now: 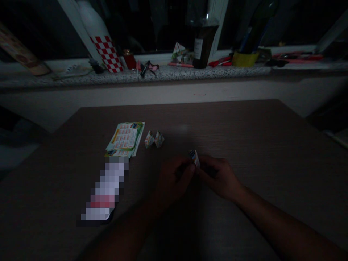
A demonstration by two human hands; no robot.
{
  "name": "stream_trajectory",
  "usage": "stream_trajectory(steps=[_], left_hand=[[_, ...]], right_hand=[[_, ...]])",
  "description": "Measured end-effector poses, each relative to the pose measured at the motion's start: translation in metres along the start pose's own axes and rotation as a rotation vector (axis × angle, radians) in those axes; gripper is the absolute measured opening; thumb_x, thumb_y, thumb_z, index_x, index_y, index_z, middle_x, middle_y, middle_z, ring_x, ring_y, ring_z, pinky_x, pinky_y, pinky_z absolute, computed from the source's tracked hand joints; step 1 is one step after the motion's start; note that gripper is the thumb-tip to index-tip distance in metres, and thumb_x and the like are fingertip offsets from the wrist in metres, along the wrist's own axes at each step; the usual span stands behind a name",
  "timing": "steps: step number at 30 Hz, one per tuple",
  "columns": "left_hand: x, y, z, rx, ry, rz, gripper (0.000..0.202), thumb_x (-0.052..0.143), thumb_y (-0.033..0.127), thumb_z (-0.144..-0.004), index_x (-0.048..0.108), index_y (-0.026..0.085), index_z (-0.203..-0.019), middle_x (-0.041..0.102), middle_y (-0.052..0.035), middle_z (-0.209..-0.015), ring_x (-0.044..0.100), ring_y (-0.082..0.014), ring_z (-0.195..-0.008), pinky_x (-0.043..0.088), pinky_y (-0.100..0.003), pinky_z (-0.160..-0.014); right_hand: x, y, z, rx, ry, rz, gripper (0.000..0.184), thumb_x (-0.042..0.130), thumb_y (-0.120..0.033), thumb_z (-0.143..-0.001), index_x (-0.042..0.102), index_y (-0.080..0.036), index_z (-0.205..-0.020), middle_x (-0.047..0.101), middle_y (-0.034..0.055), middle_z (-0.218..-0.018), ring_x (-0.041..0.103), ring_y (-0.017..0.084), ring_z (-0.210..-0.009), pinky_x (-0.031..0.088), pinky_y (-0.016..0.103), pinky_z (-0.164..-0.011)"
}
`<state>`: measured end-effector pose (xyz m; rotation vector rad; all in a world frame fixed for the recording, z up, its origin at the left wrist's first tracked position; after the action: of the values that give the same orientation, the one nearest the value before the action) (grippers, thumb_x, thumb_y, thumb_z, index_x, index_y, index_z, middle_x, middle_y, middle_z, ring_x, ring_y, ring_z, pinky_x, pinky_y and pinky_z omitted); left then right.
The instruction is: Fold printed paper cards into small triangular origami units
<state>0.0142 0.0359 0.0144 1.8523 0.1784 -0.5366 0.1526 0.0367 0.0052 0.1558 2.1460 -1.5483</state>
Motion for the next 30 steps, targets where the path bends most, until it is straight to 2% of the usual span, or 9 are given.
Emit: stream_trajectory(steps=[3,9,15,19,22,26,30], left_hand=[[-0.0009,-0.0011,0.0005,-0.004,-0.003,0.009,0.02,0.05,0.03,-0.09,0.065,0.017,-0.092,0.069,-0.0057,-0.091,0.062,-0.0189,-0.085,0.045,-0.029,-0.075],[0.0003,0.001,-0.0007,0.003,-0.018,0.0,0.02,0.05,0.03,-0.09,0.065,0.017,-0.09,0.068,-0.0055,-0.088,0.061,-0.018,-0.081,0.043,-0.028,-0.072],[0.0014,0.0011,-0.0029,0.007,0.029,-0.176,0.017,0.052,0.026,-0.087,0.064,0.017,-0.079,0.064,-0.0043,-0.073,0.056,-0.0162,-0.066,0.039,-0.027,-0.064],[0.0023,0.0009,-0.0028,0.07,0.046,-0.321,0.014,0.054,0.024,-0.083,0.063,0.018,-0.074,0.061,-0.0033,-0.067,0.054,-0.0155,-0.062,0.037,-0.027,-0.061],[0.0024,-0.0013,-0.0024,0.057,0.054,-0.351,0.013,0.057,0.026,-0.081,0.062,0.018,-0.072,0.058,-0.0021,-0.064,0.052,-0.0152,-0.059,0.035,-0.027,-0.059],[0.0021,-0.0036,-0.0037,-0.018,0.073,-0.273,0.009,0.059,0.024,-0.079,0.064,0.018,-0.084,0.062,-0.0035,-0.075,0.055,-0.0167,-0.067,0.038,-0.027,-0.062],[0.0059,-0.0057,-0.0067,-0.074,0.017,-0.152,0.015,0.054,0.021,-0.082,0.065,0.018,-0.073,0.061,-0.0013,-0.069,0.055,-0.0148,-0.064,0.038,-0.025,-0.061]], right_hand=[[0.0016,-0.0011,0.0,0.003,-0.051,-0.012,0.023,0.053,-0.03,-0.088,0.067,-0.016,-0.101,0.062,0.0008,-0.069,0.056,0.013,-0.062,0.043,0.023,-0.056],[0.0029,-0.0025,-0.0007,-0.066,-0.121,0.011,0.02,0.046,-0.026,-0.091,0.064,-0.016,-0.089,0.058,0.0001,-0.068,0.052,0.012,-0.062,0.04,0.023,-0.057],[0.0041,-0.0071,-0.0006,-0.108,-0.145,0.17,0.026,0.039,-0.024,-0.093,0.056,-0.016,-0.074,0.053,-0.0002,-0.063,0.05,0.011,-0.056,0.037,0.024,-0.055],[0.0034,-0.006,-0.0023,-0.094,-0.09,0.267,0.024,0.042,-0.022,-0.091,0.058,-0.016,-0.075,0.058,0.0019,-0.066,0.054,0.013,-0.059,0.039,0.024,-0.057],[0.0006,-0.0028,-0.0032,-0.069,-0.01,0.272,0.019,0.047,-0.023,-0.09,0.063,-0.017,-0.081,0.064,0.0038,-0.07,0.058,0.014,-0.062,0.042,0.024,-0.059],[-0.0017,-0.0016,-0.0023,-0.086,0.057,0.216,0.017,0.052,-0.024,-0.089,0.066,-0.017,-0.083,0.067,0.0038,-0.071,0.061,0.014,-0.062,0.044,0.023,-0.058],[-0.0013,-0.0008,-0.0028,-0.07,0.071,0.265,0.018,0.052,-0.023,-0.087,0.064,-0.017,-0.075,0.062,0.001,-0.061,0.056,0.011,-0.053,0.04,0.022,-0.052]])
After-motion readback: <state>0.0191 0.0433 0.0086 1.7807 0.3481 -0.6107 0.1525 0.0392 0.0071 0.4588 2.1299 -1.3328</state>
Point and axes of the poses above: each hand's wrist, its own z-axis away from the middle knuckle, its own x-axis out of the palm, y = z × x, the point moved 6 cm from there along -z, towards the middle knuckle
